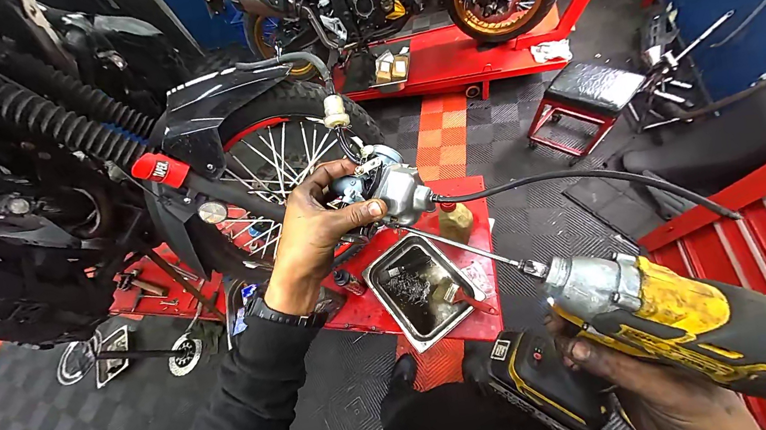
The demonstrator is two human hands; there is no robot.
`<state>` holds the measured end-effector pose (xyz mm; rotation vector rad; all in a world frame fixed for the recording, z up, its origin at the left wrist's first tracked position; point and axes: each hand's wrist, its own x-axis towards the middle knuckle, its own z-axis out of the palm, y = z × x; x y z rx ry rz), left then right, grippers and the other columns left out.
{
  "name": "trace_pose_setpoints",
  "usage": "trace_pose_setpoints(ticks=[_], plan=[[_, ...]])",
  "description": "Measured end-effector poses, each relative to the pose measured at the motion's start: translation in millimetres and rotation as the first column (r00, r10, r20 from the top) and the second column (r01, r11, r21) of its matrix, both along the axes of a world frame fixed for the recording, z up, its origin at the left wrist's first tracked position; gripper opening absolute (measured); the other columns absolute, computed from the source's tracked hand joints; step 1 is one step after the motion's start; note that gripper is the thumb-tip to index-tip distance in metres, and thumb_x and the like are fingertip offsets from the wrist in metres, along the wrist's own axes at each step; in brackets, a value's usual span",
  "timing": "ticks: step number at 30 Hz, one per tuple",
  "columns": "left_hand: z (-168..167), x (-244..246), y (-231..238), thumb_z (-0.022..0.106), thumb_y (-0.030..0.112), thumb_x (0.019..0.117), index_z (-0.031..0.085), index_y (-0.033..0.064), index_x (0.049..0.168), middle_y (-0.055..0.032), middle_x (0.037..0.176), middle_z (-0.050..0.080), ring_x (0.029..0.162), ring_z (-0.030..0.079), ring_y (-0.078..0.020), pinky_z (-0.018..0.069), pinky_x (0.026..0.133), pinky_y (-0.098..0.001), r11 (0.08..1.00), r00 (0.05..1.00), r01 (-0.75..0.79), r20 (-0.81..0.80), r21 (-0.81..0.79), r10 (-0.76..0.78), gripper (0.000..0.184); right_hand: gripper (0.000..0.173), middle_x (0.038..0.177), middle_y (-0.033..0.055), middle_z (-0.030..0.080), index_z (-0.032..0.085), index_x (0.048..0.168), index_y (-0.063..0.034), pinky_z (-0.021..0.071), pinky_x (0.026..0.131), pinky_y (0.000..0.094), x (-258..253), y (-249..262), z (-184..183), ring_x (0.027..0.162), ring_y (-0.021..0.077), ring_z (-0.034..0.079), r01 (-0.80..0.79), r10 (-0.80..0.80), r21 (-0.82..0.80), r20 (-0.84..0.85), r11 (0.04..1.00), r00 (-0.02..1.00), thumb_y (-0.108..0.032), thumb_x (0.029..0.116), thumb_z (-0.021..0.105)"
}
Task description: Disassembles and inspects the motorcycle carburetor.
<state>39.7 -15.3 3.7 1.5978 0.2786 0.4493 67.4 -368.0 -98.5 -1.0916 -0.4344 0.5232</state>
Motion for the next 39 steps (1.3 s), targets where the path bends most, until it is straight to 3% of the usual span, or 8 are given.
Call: trace_pose_setpoints(ticks=[4, 9, 18, 23, 28, 33, 39], plan=[[-6.7, 1.0, -0.4, 0.088, 0.008, 0.0667, 0.065, 0.0037, 0.122, -0.0115, 0.105, 0.07, 0.09, 0.07, -0.016, 0.0616, 0.075, -0.0291, 1.0, 1.0, -0.008, -0.009, 0.0, 0.008, 0.06, 0.019, 0.091, 0.007, 0.073, 0.076, 0.104, -0.0092, 0.0594, 0.08, 0.031, 4.3, -1.3, -3.1, 0.08, 0.0139, 0.069, 0.005, -0.006, -0.019, -0.027, 1.0, 1.0, -0.018, 0.0876, 0.081], [-12.9, 0.1, 0.2, 0.088, 0.007, 0.0652, 0.065, 0.0032, 0.123, -0.0116, 0.107, 0.07, 0.09, 0.07, -0.0164, 0.0619, 0.075, -0.0294, 1.0, 1.0, -0.024, -0.017, -0.018, 0.024, 0.063, 0.033, 0.103, 0.0153, 0.073, 0.073, 0.114, -0.0037, 0.0609, 0.079, 0.0346, 6.4, -4.9, -10.9, 0.081, 0.0195, 0.07, 0.015, -0.015, -0.005, -0.066, 1.0, 0.998, -0.015, 0.0849, 0.083], [-42.8, -3.8, -4.0, 0.089, 0.008, 0.0658, 0.066, 0.0043, 0.121, -0.0119, 0.109, 0.069, 0.091, 0.069, -0.0183, 0.0624, 0.076, -0.0321, 1.0, 0.999, -0.015, -0.051, -0.011, 0.014, 0.06, 0.034, 0.099, 0.0193, 0.072, 0.073, 0.112, -0.0023, 0.0609, 0.076, 0.0374, 11.3, -13.3, -31.3, 0.078, 0.0227, 0.069, 0.022, -0.031, -0.064, -0.15, 0.998, 0.988, -0.014, 0.0824, 0.084], [-96.8, -1.9, -1.2, 0.089, 0.011, 0.0644, 0.067, 0.0064, 0.121, -0.0102, 0.112, 0.069, 0.096, 0.069, -0.0185, 0.0614, 0.08, -0.0339, 0.999, 0.991, -0.044, -0.125, -0.013, 0.042, 0.061, 0.034, 0.101, 0.0175, 0.073, 0.074, 0.111, -0.0026, 0.0614, 0.077, 0.0355, 23.4, -13.3, -63.8, 0.081, 0.021, 0.07, -0.034, -0.001, -0.136, -0.248, 0.99, 0.969, -0.013, 0.081, 0.085], [-164.6, -9.1, -8.0, 0.086, 0.01, 0.0712, 0.065, 0.017, 0.128, -0.0042, 0.112, 0.069, 0.093, 0.067, -0.0142, 0.0594, 0.075, -0.032, 0.999, 0.979, -0.03, -0.201, -0.023, 0.025, 0.061, 0.027, 0.095, 0.012, 0.074, 0.076, 0.106, -0.0066, 0.0604, 0.074, 0.033, 29.4, -7.8, -109.0, 0.079, 0.0182, 0.069, -0.061, -0.03, -0.243, -0.355, 0.968, 0.934, -0.011, 0.0803, 0.084], [-226.7, -3.4, -1.7, 0.088, 0.01, 0.0703, 0.065, 0.0186, 0.129, -0.0034, 0.117, 0.068, 0.097, 0.067, -0.0162, 0.0606, 0.076, -0.0357, 0.993, 0.973, -0.059, -0.228, -0.105, 0.033, 0.064, 0.028, 0.095, 0.0113, 0.075, 0.075, 0.105, -0.0048, 0.062, 0.078, 0.0354, 36.0, -2.2, -147.7, 0.083, 0.0184, 0.072, -0.056, -0.068, -0.284, -0.406, 0.957, 0.911, -0.002, 0.0784, 0.082], [-262.9, -0.3, 1.7, 0.088, 0.012, 0.072, 0.063, 0.017, 0.131, -0.0039, 0.12, 0.068, 0.102, 0.067, -0.0162, 0.0605, 0.082, -0.0372, 0.986, 0.976, -0.06, -0.217, -0.156, 0.025, 0.064, 0.027, 0.096, 0.0095, 0.075, 0.075, 0.106, -0.0069, 0.0618, 0.075, 0.0339, 42.4, -1.0, -167.5, 0.083, 0.017, 0.071, -0.098, -0.021, -0.272, -0.401, 0.957, 0.916, -0.002, 0.08, 0.082]])
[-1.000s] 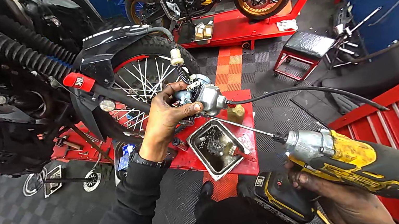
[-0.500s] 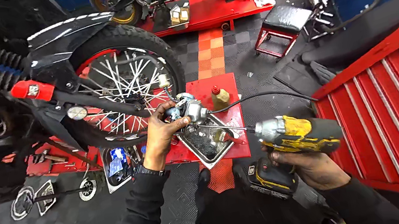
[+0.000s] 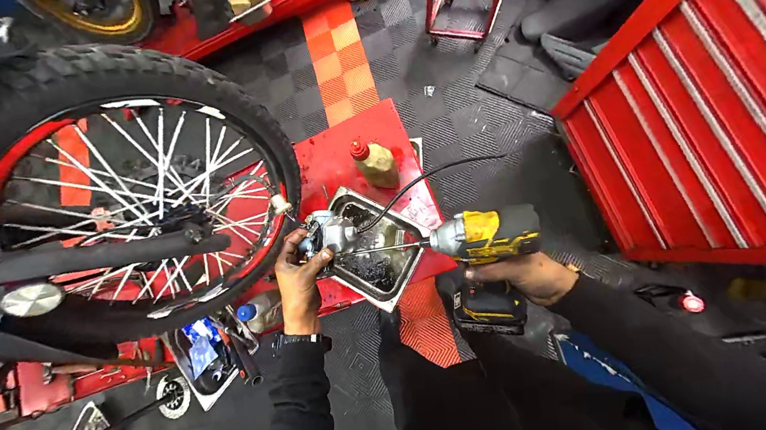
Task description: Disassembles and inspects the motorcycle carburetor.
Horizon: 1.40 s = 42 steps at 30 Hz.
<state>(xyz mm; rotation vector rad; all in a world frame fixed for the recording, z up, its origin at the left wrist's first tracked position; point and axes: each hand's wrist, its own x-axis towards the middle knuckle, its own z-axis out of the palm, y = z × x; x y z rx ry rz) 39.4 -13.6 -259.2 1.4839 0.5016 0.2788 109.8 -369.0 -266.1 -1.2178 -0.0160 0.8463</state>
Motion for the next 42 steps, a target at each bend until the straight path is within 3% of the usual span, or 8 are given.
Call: trace_pose_setpoints(ticks=[10, 14, 19, 23, 34, 36, 39, 42], plan=[[6.3, 1.7, -2.9, 0.086, 0.012, 0.0729, 0.063, 0.0166, 0.13, -0.0028, 0.116, 0.069, 0.096, 0.068, -0.0124, 0.0606, 0.078, -0.0318, 0.999, 0.999, -0.035, -0.012, -0.03, 0.034, 0.062, 0.023, 0.092, 0.0089, 0.076, 0.076, 0.103, -0.007, 0.0616, 0.073, 0.0313, 7.3, 1.1, 6.9, 0.079, 0.0154, 0.071, -0.003, 0.002, -0.043, -0.015, 0.999, 1.0, -0.001, 0.0801, 0.08], [0.2, 8.8, 4.4, 0.085, 0.006, 0.0684, 0.063, 0.0065, 0.126, -0.0088, 0.11, 0.07, 0.092, 0.07, -0.0156, 0.062, 0.077, -0.0341, 0.993, 0.995, -0.095, 0.032, -0.07, 0.097, 0.062, 0.026, 0.094, 0.0114, 0.074, 0.076, 0.106, -0.0057, 0.0612, 0.072, 0.0316, 11.4, 2.0, 9.1, 0.078, 0.0171, 0.07, -0.035, 0.034, -0.032, -0.016, 0.999, 0.999, 0.0, 0.0801, 0.079], [0.7, 6.6, 6.5, 0.085, 0.006, 0.0682, 0.063, 0.0064, 0.126, -0.0091, 0.11, 0.07, 0.091, 0.07, -0.0161, 0.0622, 0.076, -0.0342, 0.99, 0.993, -0.113, 0.036, -0.083, 0.116, 0.062, 0.031, 0.095, 0.0112, 0.076, 0.075, 0.105, -0.0058, 0.0629, 0.075, 0.0339, 11.8, 2.7, 10.9, 0.082, 0.0189, 0.072, -0.032, 0.034, -0.025, 0.068, 0.999, 0.997, 0.003, 0.0762, 0.082], [10.6, -6.6, -3.1, 0.084, 0.009, 0.0755, 0.063, 0.0177, 0.132, -0.0035, 0.117, 0.069, 0.095, 0.069, -0.0133, 0.0606, 0.076, -0.0321, 0.996, 0.996, -0.084, 0.03, -0.041, 0.086, 0.061, 0.029, 0.096, 0.0104, 0.076, 0.076, 0.105, -0.0064, 0.0626, 0.078, 0.0332, 12.9, 2.0, 14.3, 0.083, 0.0178, 0.073, -0.047, 0.048, -0.031, 0.041, 0.998, 0.998, 0.001, 0.0775, 0.081], [7.0, -11.4, 10.6, 0.087, 0.015, 0.0736, 0.063, 0.012, 0.13, -0.0063, 0.111, 0.071, 0.09, 0.071, -0.0147, 0.0622, 0.075, -0.034, 0.959, 0.975, -0.203, 0.046, -0.199, 0.216, 0.061, 0.032, 0.099, 0.0113, 0.076, 0.076, 0.106, -0.0057, 0.0612, 0.083, 0.0356, 11.4, -30.9, -7.2, 0.088, 0.0184, 0.072, -0.015, 0.012, 0.089, 0.033, 0.996, 0.999, -0.009, 0.0758, 0.087], [7.7, -14.1, 12.6, 0.087, 0.013, 0.0743, 0.064, 0.0096, 0.128, -0.008, 0.11, 0.071, 0.09, 0.071, -0.0155, 0.0623, 0.076, -0.0341, 0.951, 0.971, -0.203, 0.076, -0.233, 0.225, 0.059, 0.032, 0.098, 0.0107, 0.076, 0.076, 0.106, -0.0063, 0.061, 0.083, 0.036, 10.9, -43.3, -12.1, 0.088, 0.018, 0.072, 0.017, -0.021, 0.096, 0.038, 0.995, 0.999, -0.011, 0.0763, 0.087], [17.3, -20.8, 13.0, 0.09, 0.018, 0.071, 0.066, 0.0123, 0.127, -0.0072, 0.106, 0.071, 0.084, 0.07, -0.0143, 0.062, 0.07, -0.0321, 0.947, 0.968, -0.231, 0.044, -0.221, 0.246, 0.061, 0.041, 0.101, 0.0138, 0.075, 0.074, 0.109, -0.0043, 0.0611, 0.084, 0.0391, 13.1, -60.8, -29.0, 0.089, 0.0212, 0.072, 0.198, -0.199, 0.026, 0.079, 0.98, 0.977, -0.015, 0.0732, 0.089], [27.3, -15.0, 20.9, 0.09, 0.017, 0.0629, 0.065, 0.0042, 0.125, -0.0121, 0.098, 0.071, 0.077, 0.07, -0.0182, 0.0623, 0.066, -0.0356, 0.935, 0.958, -0.279, 0.007, -0.218, 0.288, 0.069, 0.048, 0.102, 0.0153, 0.074, 0.07, 0.113, -0.0008, 0.0618, 0.082, 0.0399, 35.3, -54.5, -45.8, 0.089, 0.0228, 0.072, 0.39, -0.375, -0.109, 0.134, 0.914, 0.917, -0.019, 0.0727, 0.088]])
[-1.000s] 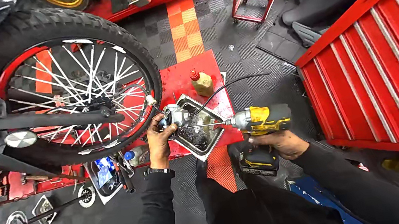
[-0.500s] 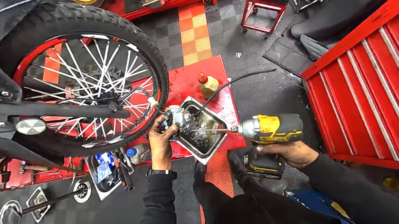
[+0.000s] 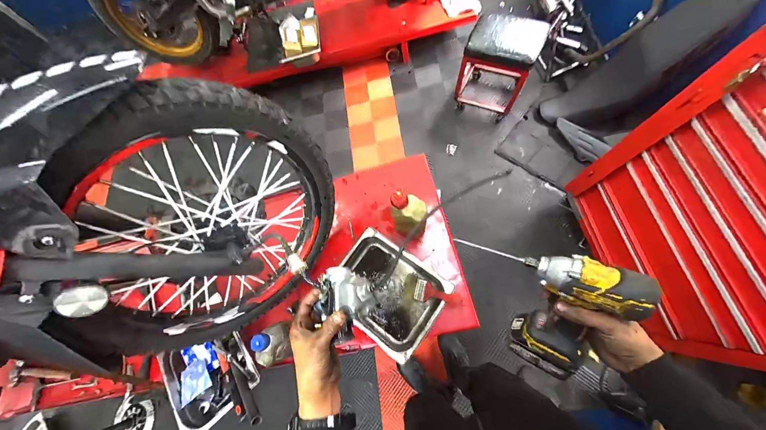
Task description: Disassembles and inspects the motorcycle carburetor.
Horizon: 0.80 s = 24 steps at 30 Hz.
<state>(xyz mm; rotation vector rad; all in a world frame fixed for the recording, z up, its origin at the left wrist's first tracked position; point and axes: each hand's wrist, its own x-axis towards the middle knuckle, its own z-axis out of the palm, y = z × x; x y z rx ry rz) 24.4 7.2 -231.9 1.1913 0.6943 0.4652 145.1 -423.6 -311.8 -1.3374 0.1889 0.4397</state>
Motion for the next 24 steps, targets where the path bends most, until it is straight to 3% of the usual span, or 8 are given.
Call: trace_pose_setpoints(ticks=[6, 11, 14, 16, 18, 21, 23, 24], plan=[[8.5, -3.1, -15.1, 0.097, 0.03, 0.0537, 0.063, 0.0007, 0.124, -0.011, 0.099, 0.072, 0.083, 0.072, -0.0174, 0.0631, 0.071, -0.0344, 0.998, 0.998, -0.06, -0.037, 0.009, 0.06, 0.083, 0.036, 0.1, 0.0113, 0.074, 0.065, 0.121, 0.0009, 0.063, 0.081, 0.0394, 96.1, 64.1, -57.4, 0.087, 0.0201, 0.073, 0.071, -0.067, -0.171, 0.031, 0.983, 0.997, -0.002, 0.0867, 0.077], [-11.4, 6.1, -47.9, 0.099, 0.041, 0.0531, 0.064, 0.0025, 0.125, -0.0081, 0.101, 0.073, 0.082, 0.072, -0.0156, 0.0633, 0.068, -0.0332, 0.977, 0.974, -0.206, -0.087, 0.052, 0.21, 0.089, 0.048, 0.118, 0.0116, 0.071, 0.061, 0.129, 0.001, 0.0586, 0.097, 0.0412, 206.0, 153.4, -125.2, 0.107, 0.0191, 0.07, -0.03, 0.072, -0.221, 0.187, 0.975, 0.98, -0.005, 0.0857, 0.08], [-28.0, 9.7, -66.9, 0.096, 0.042, 0.0618, 0.065, 0.0117, 0.128, -0.0032, 0.114, 0.072, 0.093, 0.072, -0.0128, 0.0631, 0.076, -0.0318, 0.971, 0.966, -0.233, -0.103, 0.058, 0.238, 0.079, 0.065, 0.127, 0.016, 0.068, 0.055, 0.137, 0.0042, 0.0546, 0.106, 0.0403, 254.0, 203.8, -149.7, 0.118, 0.0211, 0.067, -0.064, 0.171, -0.309, 0.333, 0.949, 0.927, -0.02, 0.0845, 0.085], [-37.9, 12.1, -76.2, 0.094, 0.041, 0.0661, 0.066, 0.0166, 0.129, 0.0005, 0.119, 0.072, 0.099, 0.071, -0.0098, 0.0617, 0.083, -0.0296, 0.969, 0.965, -0.236, -0.102, 0.068, 0.242, 0.073, 0.067, 0.132, 0.0234, 0.064, 0.053, 0.137, 0.0108, 0.0492, 0.111, 0.0408, 277.3, 243.7, -125.2, 0.124, 0.0257, 0.063, -0.114, 0.224, -0.45, 0.198, 0.886, 0.954, -0.015, 0.0836, 0.085], [-44.5, 12.6, -81.9, 0.092, 0.04, 0.0689, 0.066, 0.0158, 0.13, 0.0001, 0.122, 0.071, 0.103, 0.069, -0.0102, 0.0603, 0.087, -0.03, 0.963, 0.96, -0.257, -0.092, 0.086, 0.264, 0.071, 0.064, 0.143, 0.0203, 0.057, 0.047, 0.144, 0.0108, 0.0389, 0.117, 0.0361, 300.0, 282.3, -88.9, 0.133, 0.0208, 0.054, -0.31, 0.292, -0.508, -0.117, 0.803, 0.949, -0.003, 0.0886, 0.077], [-53.3, 10.6, -81.8, 0.091, 0.04, 0.0722, 0.066, 0.0168, 0.132, 0.001, 0.131, 0.066, 0.112, 0.065, -0.0097, 0.0565, 0.095, -0.0282, 0.961, 0.963, -0.249, -0.071, 0.121, 0.259, 0.069, 0.071, 0.129, 0.0192, 0.066, 0.052, 0.137, 0.0104, 0.0518, 0.11, 0.036, 307.1, 285.9, -199.8, 0.123, 0.0199, 0.065, -0.104, 0.247, -0.289, 0.521, 0.952, 0.817, -0.028, 0.0865, 0.084], [-53.3, 9.0, -85.1, 0.092, 0.037, 0.0699, 0.066, 0.0159, 0.132, -0.001, 0.131, 0.066, 0.112, 0.066, -0.011, 0.0577, 0.093, -0.0287, 0.95, 0.952, -0.295, -0.049, 0.104, 0.302, 0.071, 0.067, 0.13, 0.018, 0.066, 0.052, 0.137, 0.0097, 0.0507, 0.11, 0.0332, 303.9, 290.3, -204.8, 0.124, 0.0167, 0.063, -0.138, 0.251, -0.234, 0.568, 0.962, 0.784, -0.028, 0.0901, 0.08], [-51.6, 9.1, -87.0, 0.093, 0.035, 0.0683, 0.067, 0.0154, 0.131, -0.0018, 0.129, 0.066, 0.11, 0.066, -0.0117, 0.0585, 0.091, -0.029, 0.942, 0.944, -0.324, -0.036, 0.088, 0.328, 0.071, 0.057, 0.128, 0.0214, 0.066, 0.054, 0.133, 0.0135, 0.0495, 0.11, 0.0304, 292.9, 295.4, -171.7, 0.122, 0.0164, 0.063, -0.151, 0.265, -0.259, 0.494, 0.954, 0.828, -0.017, 0.0907, 0.078]])
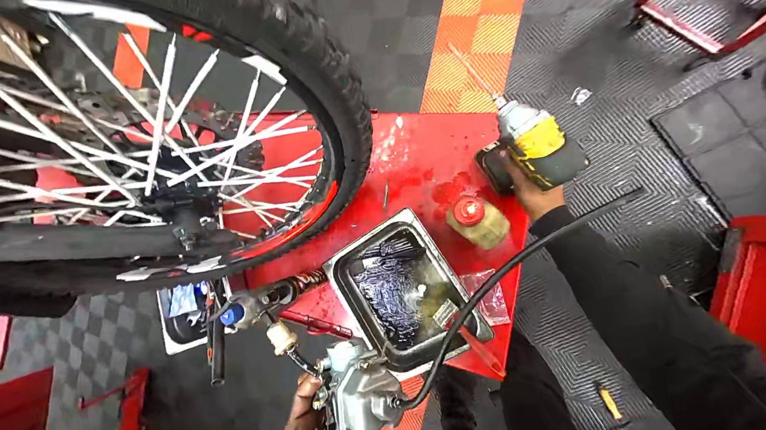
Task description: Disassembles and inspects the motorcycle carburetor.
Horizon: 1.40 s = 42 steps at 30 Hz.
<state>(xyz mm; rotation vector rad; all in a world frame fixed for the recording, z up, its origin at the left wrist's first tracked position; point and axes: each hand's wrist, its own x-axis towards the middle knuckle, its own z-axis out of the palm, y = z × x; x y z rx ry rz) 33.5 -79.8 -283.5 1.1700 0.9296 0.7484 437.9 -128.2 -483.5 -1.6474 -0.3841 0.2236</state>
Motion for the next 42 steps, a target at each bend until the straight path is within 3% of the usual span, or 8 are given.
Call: trace_pose_setpoints(ticks=[4, 8, 10, 13, 17, 22, 28, 42], plan=[[5.6, 6.3, -4.6, 0.096, 0.033, 0.0638, 0.068, 0.0125, 0.128, -0.0032, 0.121, 0.069, 0.101, 0.069, -0.0118, 0.0609, 0.084, -0.0299, 0.996, 0.994, -0.086, 0.062, -0.019, 0.087, 0.072, 0.037, 0.124, 0.0267, 0.062, 0.054, 0.126, 0.0209, 0.0428, 0.106, 0.0218, -25.6, 25.9, 139.0, 0.116, 0.0135, 0.059, -0.003, -0.108, -0.379, -0.27, 0.925, 0.957, 0.011, 0.0912, 0.061], [18.2, 4.9, -10.4, 0.099, 0.026, 0.0558, 0.067, 0.0055, 0.125, -0.0112, 0.117, 0.069, 0.086, 0.071, -0.016, 0.0631, 0.069, -0.0326, 0.974, 0.974, -0.215, 0.053, -0.077, 0.219, 0.079, 0.064, 0.135, 0.0269, 0.062, 0.054, 0.139, 0.0077, 0.0486, 0.112, 0.0462, 9.7, -45.4, -5.5, 0.128, 0.0317, 0.061, -0.135, 0.211, -0.42, 0.141, 0.897, 0.967, -0.032, 0.0928, 0.077], [25.0, 5.2, -11.6, 0.099, 0.023, 0.0526, 0.067, 0.0037, 0.123, -0.0134, 0.118, 0.068, 0.085, 0.071, -0.0177, 0.063, 0.067, -0.0334, 0.96, 0.963, -0.263, 0.036, -0.093, 0.268, 0.08, 0.072, 0.137, 0.0313, 0.058, 0.048, 0.142, 0.0078, 0.0448, 0.112, 0.0569, 11.4, -69.7, -3.6, 0.129, 0.0409, 0.058, -0.163, 0.206, -0.457, 0.045, 0.875, 0.977, -0.029, 0.0889, 0.081], [32.9, 1.3, -13.6, 0.1, 0.023, 0.0497, 0.069, 0.0029, 0.117, -0.0133, 0.118, 0.067, 0.086, 0.071, -0.0184, 0.0632, 0.067, -0.0337, 0.948, 0.95, -0.311, -0.001, -0.062, 0.311, 0.077, 0.067, 0.13, 0.0334, 0.059, 0.044, 0.142, 0.0135, 0.0517, 0.102, 0.0522, -38.7, -108.0, 49.3, 0.117, 0.0392, 0.062, -0.116, 0.119, -0.452, -0.021, 0.884, 0.993, -0.023, 0.0937, 0.072], [38.1, -0.4, -17.9, 0.1, 0.023, 0.0484, 0.071, 0.0075, 0.115, -0.0112, 0.122, 0.066, 0.094, 0.07, -0.0209, 0.0638, 0.073, -0.0353, 0.938, 0.936, -0.347, -0.057, -0.006, 0.346, 0.075, 0.033, 0.102, 0.0131, 0.071, 0.063, 0.121, 0.006, 0.0617, 0.074, 0.0354, -161.5, -112.4, 174.8, 0.085, 0.0174, 0.07, -0.356, 0.31, -0.223, -0.218, 0.907, 0.925, -0.017, 0.097, 0.067], [38.3, -1.1, -30.0, 0.099, 0.017, 0.0504, 0.072, 0.0131, 0.116, -0.0087, 0.13, 0.063, 0.102, 0.068, -0.0252, 0.0644, 0.074, -0.0392, 0.942, 0.939, -0.334, -0.085, 0.017, 0.334, 0.071, 0.057, 0.109, 0.0128, 0.072, 0.054, 0.138, -0.0012, 0.0643, 0.076, 0.041, -234.4, -64.4, 255.6, 0.092, 0.0242, 0.073, -0.626, 0.537, 0.041, -0.558, 0.779, 0.632, -0.026, 0.0906, 0.075], [36.4, 4.2, -37.4, 0.098, 0.012, 0.0537, 0.071, 0.0157, 0.117, -0.0053, 0.132, 0.062, 0.103, 0.068, -0.0243, 0.0646, 0.075, -0.0412, 0.95, 0.945, -0.31, -0.098, 0.041, 0.313, 0.069, 0.041, 0.096, 0.0125, 0.073, 0.069, 0.121, -0.0075, 0.0608, 0.063, 0.0391, -236.2, -40.6, 267.5, 0.074, 0.0237, 0.07, -0.683, 0.543, 0.025, -0.629, 0.73, 0.557, -0.027, 0.0875, 0.083], [43.1, 6.7, -25.6, 0.096, 0.009, 0.0597, 0.066, 0.0161, 0.123, -0.0037, 0.136, 0.06, 0.107, 0.066, -0.0212, 0.0605, 0.078, -0.0435, 0.958, 0.943, -0.242, -0.194, 0.155, 0.27, 0.071, 0.034, 0.103, 0.0133, 0.073, 0.068, 0.119, -0.0053, 0.0627, 0.076, 0.0437, -234.0, -28.2, 265.2, 0.085, 0.0248, 0.072, -0.682, 0.582, 0.088, -0.608, 0.726, 0.541, -0.028, 0.094, 0.076]])
